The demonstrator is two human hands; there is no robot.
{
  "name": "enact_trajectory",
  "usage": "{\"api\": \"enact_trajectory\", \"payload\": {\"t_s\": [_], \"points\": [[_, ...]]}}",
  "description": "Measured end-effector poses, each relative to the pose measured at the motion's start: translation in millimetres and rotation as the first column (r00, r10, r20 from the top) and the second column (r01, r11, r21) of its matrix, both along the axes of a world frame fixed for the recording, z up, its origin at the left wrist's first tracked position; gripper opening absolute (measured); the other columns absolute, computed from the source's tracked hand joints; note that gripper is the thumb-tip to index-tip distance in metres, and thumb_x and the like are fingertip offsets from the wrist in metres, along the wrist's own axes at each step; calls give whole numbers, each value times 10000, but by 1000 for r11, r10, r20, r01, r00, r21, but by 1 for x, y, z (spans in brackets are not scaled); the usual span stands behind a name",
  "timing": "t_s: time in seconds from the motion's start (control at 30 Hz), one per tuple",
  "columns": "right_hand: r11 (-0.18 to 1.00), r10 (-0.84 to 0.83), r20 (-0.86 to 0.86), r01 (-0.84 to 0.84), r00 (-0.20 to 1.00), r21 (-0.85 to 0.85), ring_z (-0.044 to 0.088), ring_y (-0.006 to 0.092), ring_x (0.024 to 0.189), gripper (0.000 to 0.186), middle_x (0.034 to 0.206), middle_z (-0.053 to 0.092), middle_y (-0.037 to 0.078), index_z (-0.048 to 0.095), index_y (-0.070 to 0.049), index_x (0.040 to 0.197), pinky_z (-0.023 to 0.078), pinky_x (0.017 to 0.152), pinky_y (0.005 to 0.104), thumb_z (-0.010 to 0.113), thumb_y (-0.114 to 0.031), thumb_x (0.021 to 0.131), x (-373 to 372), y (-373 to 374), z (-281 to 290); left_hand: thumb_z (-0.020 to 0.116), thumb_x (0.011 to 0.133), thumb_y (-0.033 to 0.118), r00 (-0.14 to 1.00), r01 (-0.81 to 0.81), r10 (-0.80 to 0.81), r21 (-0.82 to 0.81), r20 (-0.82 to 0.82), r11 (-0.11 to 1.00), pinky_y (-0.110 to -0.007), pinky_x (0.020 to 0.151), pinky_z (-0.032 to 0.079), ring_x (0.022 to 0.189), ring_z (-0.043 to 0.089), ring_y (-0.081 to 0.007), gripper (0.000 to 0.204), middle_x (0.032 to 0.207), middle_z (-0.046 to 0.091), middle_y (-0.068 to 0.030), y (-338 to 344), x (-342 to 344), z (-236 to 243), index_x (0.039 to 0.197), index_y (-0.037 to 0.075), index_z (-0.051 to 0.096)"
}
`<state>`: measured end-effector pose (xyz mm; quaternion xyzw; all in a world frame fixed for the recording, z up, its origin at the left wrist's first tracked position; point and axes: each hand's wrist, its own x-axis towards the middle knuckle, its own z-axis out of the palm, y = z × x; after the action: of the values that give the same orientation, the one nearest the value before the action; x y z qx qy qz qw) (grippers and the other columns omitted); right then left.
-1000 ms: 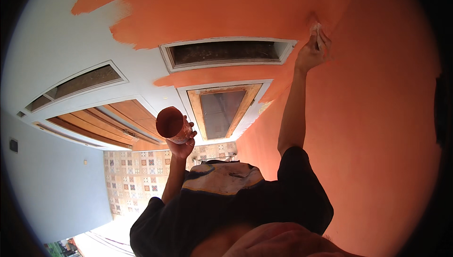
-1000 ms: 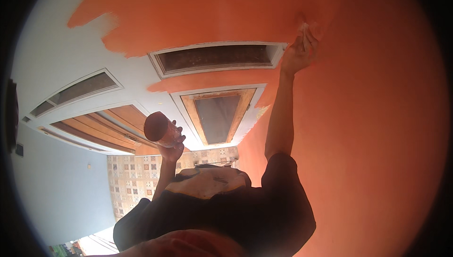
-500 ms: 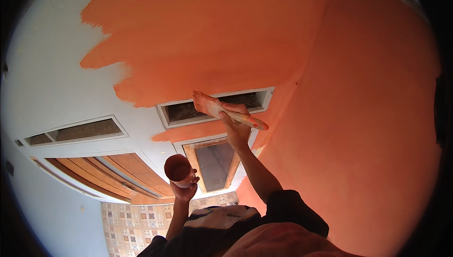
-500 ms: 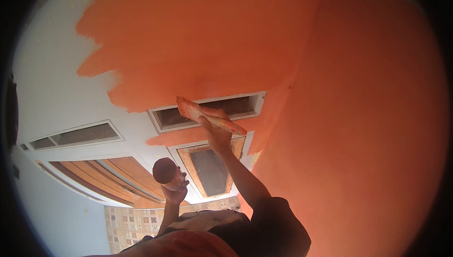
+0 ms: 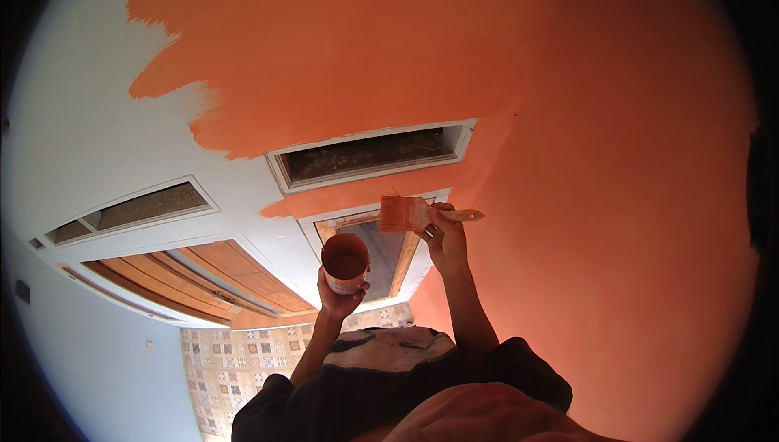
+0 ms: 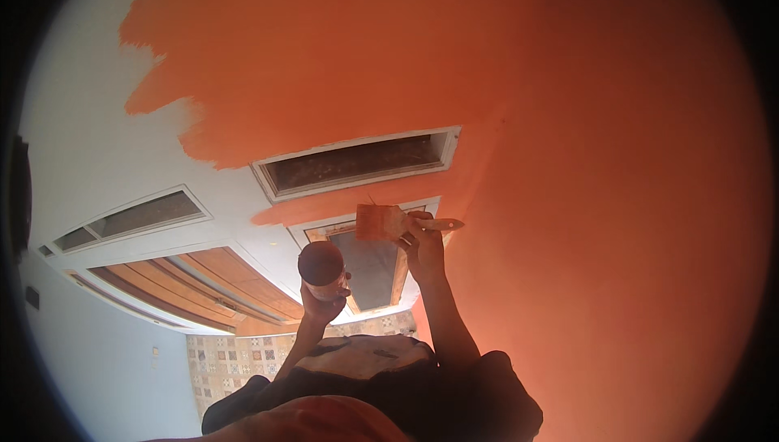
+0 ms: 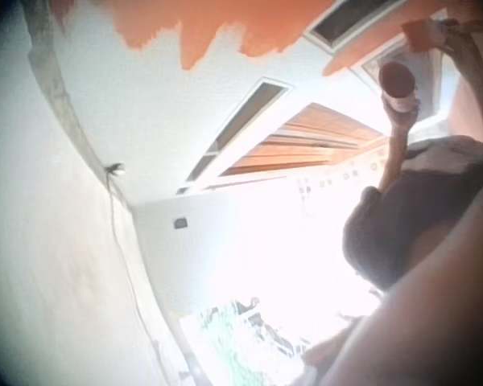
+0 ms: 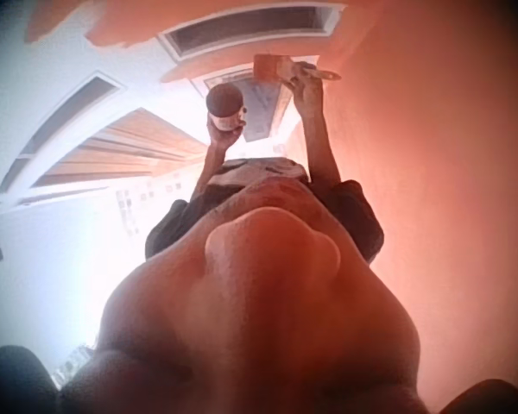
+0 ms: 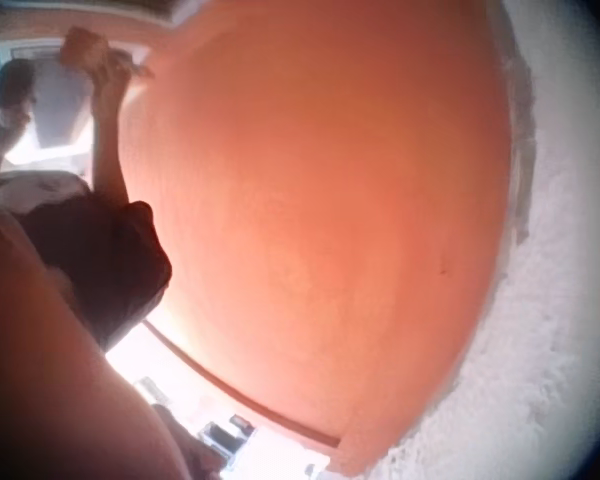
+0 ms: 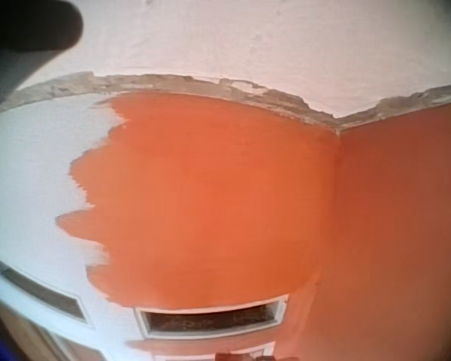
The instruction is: The person paints a ceiling with orange paint using a brush and a small container. They repeatedly dip the brush into the container and apply paint to the ceiling surface around rectangular openings.
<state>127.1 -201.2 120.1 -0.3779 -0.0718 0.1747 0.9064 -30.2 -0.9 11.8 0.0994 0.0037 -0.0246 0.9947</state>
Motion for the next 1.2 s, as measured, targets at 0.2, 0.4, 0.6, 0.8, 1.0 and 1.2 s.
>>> {"api": "enact_trajectory", "payload": {"t_s": [0.2, 0.4, 0.6, 0.8, 1.0, 1.2], "points": [[998, 53, -83, -55, 995, -23, 615, 185, 975, 156, 1060, 639, 28, 622, -145, 1091, 536, 823, 343, 653, -260, 990, -8, -35, -7, 395, 985, 595, 1000, 7, -7, -6, 9, 1000, -299, 473, 553, 823, 716, -365, 645, 1171, 626, -199, -13, 6, 0, 1410, 115, 466], [998, 64, -69, -64, 996, -2, 576, 203, 1063, 260, 1090, 608, 49, 617, -104, 1113, 468, 957, 400, 645, -327, 984, -14, -51, 3, 343, 1010, 531, 998, -17, 14, 52, 56, 998, -320, 597, 610, 980, 681, -285, 613, 1214, 616, -173, -19, 5, 7, 1411, 81, 458], [995, 103, 70, -104, 992, 12, 610, 192, 1037, 231, 1069, 637, 60, 640, -67, 1082, 531, 914, 381, 616, -285, 1007, -15, -56, 20, 405, 961, 660, 994, 0, 7, 67, -106, 998, -280, 500, 517, 837, 672, -322, 678, 1134, 642, -147, -23, 2, 8, 1363, 124, 509], [988, 140, 95, -145, 986, 45, 647, 232, 1028, 195, 1047, 654, 86, 627, -59, 1049, 558, 897, 439, 609, -251, 1015, -19, -50, 27, 389, 969, 663, 1000, 18, -16, 70, -26, 997, -281, 502, 512, 809, 659, -322, 682, 1140, 635, -152, -28, -7, 5, 1360, 117, 507], [984, 174, 219, -179, 960, 6, 643, 157, 990, 200, 1080, 645, 53, 626, -66, 1110, 599, 831, 354, 574, -244, 1035, -24, -39, 36, 371, 973, 671, 1000, 9, -9, 34, -12, 999, -288, 501, 512, 798, 656, -327, 692, 1137, 632, -170, -27, -12, 5, 1368, 118, 499], [975, 212, 288, -223, 934, 5, 667, 194, 965, 112, 988, 643, 60, 597, -58, 1063, 598, 822, 409, 617, -147, 999, -25, -33, 52, 361, 979, 673, 1000, -1, 3, 63, -26, 998, -298, 488, 510, 780, 654, -329, 687, 1134, 632, -179, -25, -20, 8, 1359, 119, 507]]}}
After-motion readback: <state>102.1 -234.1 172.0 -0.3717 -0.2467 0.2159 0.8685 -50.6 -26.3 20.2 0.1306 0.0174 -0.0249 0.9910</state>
